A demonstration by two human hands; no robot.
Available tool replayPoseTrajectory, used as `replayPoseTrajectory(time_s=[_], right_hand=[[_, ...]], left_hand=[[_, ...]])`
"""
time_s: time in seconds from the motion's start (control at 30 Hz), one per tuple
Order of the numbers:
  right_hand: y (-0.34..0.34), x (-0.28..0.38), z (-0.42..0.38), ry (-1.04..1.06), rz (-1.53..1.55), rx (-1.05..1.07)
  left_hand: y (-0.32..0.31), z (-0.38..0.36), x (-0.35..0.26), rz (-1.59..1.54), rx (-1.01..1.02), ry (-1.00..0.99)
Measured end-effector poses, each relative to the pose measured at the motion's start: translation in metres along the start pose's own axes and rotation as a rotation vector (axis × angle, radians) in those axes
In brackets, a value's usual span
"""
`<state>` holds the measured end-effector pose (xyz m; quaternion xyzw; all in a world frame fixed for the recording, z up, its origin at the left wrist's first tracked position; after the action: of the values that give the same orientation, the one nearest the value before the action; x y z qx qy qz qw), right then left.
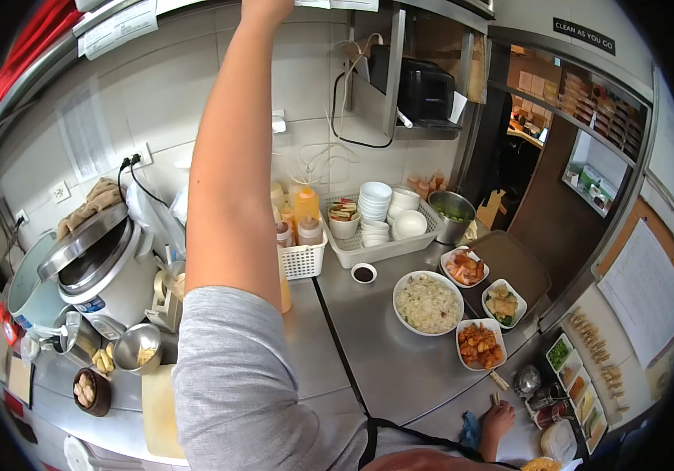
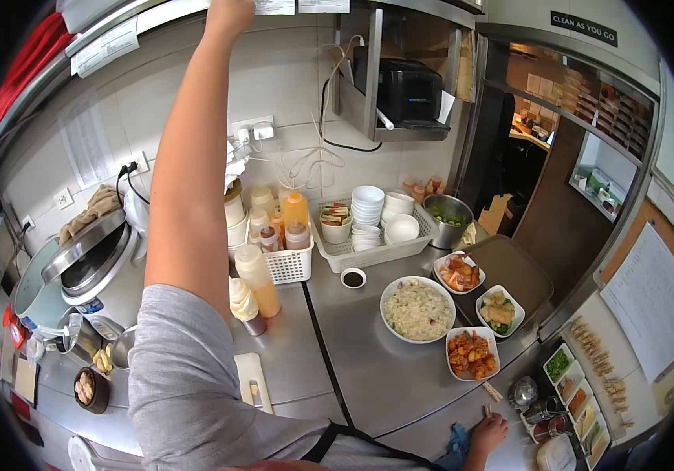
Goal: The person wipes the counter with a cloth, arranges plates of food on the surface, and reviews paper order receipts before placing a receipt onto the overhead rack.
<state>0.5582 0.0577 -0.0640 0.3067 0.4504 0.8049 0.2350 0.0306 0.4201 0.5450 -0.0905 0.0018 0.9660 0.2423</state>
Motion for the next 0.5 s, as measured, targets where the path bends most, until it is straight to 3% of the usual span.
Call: replayPoseTrajectory(time_s=[0.1,0.17,0.23,0.3,0.37,0.5], right_hand=[[-0.002,-0.003,0.000,0.024,-0.018,-0.011],[-0.003,-0.005,0.000,0.047,0.003,-0.020],[-0.009,-0.008,0.001,0.064,0.006,-0.052],[-0.010,-0.009,0.000,0.061,0.002,-0.065],[-0.010,-0.007,0.000,0.042,-0.003,-0.057],[-0.010,-0.007,0.000,0.044,0.013,-0.051]], left_hand=[[0.014,0.000,0.012,-0.118,-0.056,0.138],[0.029,0.004,0.048,-0.219,-0.202,0.357],[0.053,0.004,0.089,-0.740,-0.523,0.653],[0.089,-0.013,0.079,-0.929,-0.672,1.027],[0.106,-0.011,0.099,-1.034,-0.658,1.118],[0.122,-0.003,0.110,-1.085,-0.603,1.018]])
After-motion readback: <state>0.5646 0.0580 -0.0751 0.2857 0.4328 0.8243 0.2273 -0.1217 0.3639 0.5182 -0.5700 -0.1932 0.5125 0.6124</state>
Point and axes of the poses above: each hand's wrist, its own z-axis towards the middle knuckle, its own y-axis out of the back of the hand, x = y × z, the point moved 3 cm from there along z, towards the middle knuckle, and after that the axes turned 3 degrees about -x, right-handed, at the moved point
